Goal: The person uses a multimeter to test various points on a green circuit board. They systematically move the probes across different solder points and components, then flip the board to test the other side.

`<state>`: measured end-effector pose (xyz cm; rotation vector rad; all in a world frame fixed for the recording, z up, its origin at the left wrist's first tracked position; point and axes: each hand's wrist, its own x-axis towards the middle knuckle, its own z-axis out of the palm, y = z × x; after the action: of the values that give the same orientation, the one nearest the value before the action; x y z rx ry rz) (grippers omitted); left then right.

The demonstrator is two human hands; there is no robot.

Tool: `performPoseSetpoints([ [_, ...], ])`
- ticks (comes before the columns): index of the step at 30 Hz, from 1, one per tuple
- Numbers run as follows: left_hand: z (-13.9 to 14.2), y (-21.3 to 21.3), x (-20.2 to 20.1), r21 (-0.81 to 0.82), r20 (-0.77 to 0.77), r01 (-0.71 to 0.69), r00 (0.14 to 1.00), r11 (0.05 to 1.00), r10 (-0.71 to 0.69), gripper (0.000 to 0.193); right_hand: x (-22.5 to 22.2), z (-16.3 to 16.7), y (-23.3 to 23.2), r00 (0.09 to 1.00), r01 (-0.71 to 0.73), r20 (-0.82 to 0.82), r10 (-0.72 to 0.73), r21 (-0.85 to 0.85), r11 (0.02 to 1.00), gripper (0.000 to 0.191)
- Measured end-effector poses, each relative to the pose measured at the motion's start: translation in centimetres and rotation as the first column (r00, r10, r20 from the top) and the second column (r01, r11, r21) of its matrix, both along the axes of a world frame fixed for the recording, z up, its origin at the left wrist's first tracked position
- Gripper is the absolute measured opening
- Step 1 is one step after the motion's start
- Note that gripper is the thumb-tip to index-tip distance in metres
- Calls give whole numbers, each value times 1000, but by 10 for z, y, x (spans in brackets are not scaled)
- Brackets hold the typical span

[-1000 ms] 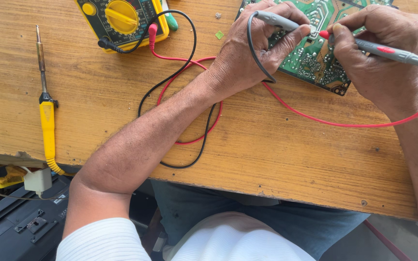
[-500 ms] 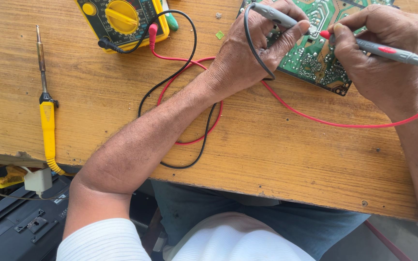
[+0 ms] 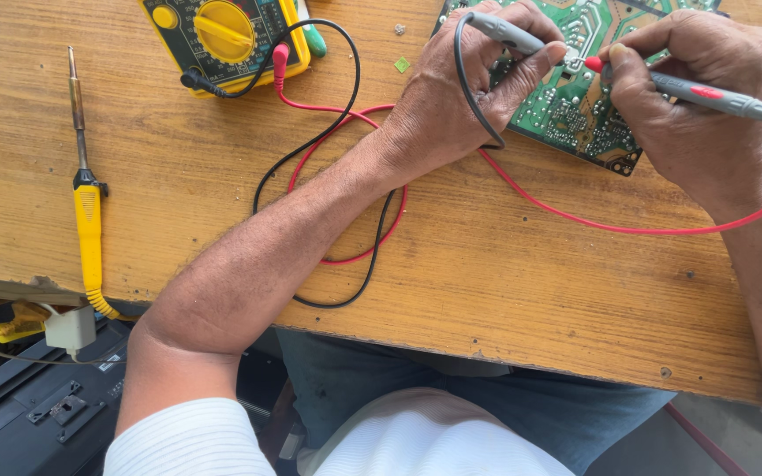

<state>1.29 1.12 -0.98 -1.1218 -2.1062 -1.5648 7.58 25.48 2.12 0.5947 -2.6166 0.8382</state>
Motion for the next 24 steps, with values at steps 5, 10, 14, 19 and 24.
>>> performPoseSetpoints([
  [5, 2, 0, 0, -53, -8, -29, 1000, 998, 28, 12, 0, -1, 1, 1000, -17, -18, 17, 6, 1000, 9],
  [10, 3, -1, 0, -61, -13, -13, 1000, 998, 12, 14, 0, -2, 2, 999, -19, -29, 20, 16, 1000, 10],
  [14, 3, 0, 1, -47, -3, -3, 1000, 999, 3, 14, 0, -2, 3, 999, -29, -41, 30, 24, 999, 10],
  [19, 2, -1, -2, -44, -29, -3, 1000, 999, 2, 13, 0, -2, 0, 1000, 17, 6, -17, 9, 1000, 10],
  [24, 3, -3, -1, -51, -40, -15, 999, 999, 13, 13, 4, -1, -8, 976, 94, 208, -57, -174, 980, 9],
])
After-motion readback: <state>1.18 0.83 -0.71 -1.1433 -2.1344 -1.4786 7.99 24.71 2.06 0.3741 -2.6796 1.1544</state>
